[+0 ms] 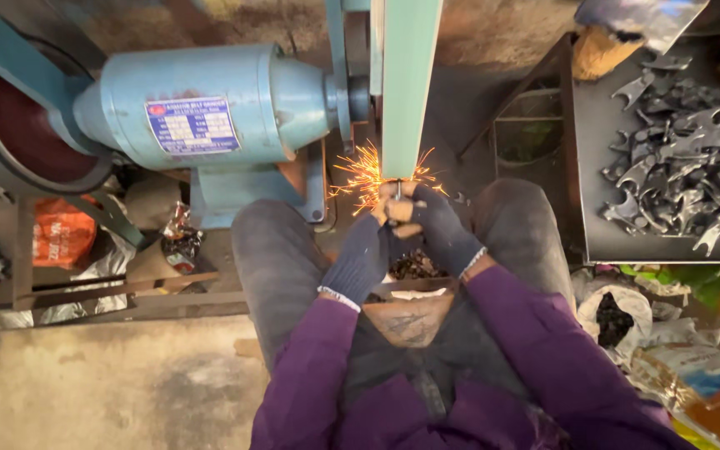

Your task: The person sits at a belt grinder and holds small metal castings against the moving belt, producing sparks as edges are ground. They place finished pieces onto a tray of similar parts and pick up new pieces to continue grinding.

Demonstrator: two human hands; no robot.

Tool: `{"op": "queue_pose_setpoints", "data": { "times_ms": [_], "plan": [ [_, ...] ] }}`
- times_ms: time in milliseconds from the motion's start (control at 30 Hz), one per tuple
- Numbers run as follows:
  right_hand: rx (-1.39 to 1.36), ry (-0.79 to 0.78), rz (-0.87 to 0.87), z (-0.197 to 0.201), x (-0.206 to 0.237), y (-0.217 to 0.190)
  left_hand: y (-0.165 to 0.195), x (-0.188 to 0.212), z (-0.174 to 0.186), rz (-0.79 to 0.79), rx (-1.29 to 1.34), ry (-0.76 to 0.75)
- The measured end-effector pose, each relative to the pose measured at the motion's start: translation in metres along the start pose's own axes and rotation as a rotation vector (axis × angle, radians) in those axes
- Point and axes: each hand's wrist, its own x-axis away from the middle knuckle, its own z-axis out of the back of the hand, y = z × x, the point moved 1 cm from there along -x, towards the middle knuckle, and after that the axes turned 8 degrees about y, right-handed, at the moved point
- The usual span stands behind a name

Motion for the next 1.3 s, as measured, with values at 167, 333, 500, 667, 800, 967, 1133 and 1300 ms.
{"op": "queue_pose_setpoints", "data": {
  "times_ms": [167,333,500,667,800,967,1133,1300],
  "plan": [
    [-0.003,0.024,-0.085,0.016,-0.014,0.008,-0.004,-0.008,0.011,0.021,-0.041,0.103],
    [-0.007,0.170,-0.169,0.011,-0.029,0.002,0.007,-0.025,0.002,-0.088,-0.118,0.118],
    [0.129,0.057,0.004,-0.002,0.003,-0.006,0.013,-0.012,0.000,-0.124,-0.424,0.136],
    [0.501,0.410,0.322,0.008,0.006,0.004,0.011,-0.002,-0.014,-0.725,-0.942,0.363],
    [0.504,0.456,0.359,0.023,-0.010,0.015,0.012,-0.011,-0.016,-0.686,-0.933,0.367],
    [0.268,0.451,0.222,0.019,-0.014,0.018,0.017,-0.014,-0.005,-0.752,-1.084,0.429],
    [0.905,0.427,0.338,0.047,-0.002,-0.027,0.012,-0.005,-0.010,-0.547,-1.186,0.307],
    [1.332,1.013,0.705,0.169,0.019,-0.134,0.000,-0.001,-0.036,-0.438,-1.661,0.290]
  ]
}}
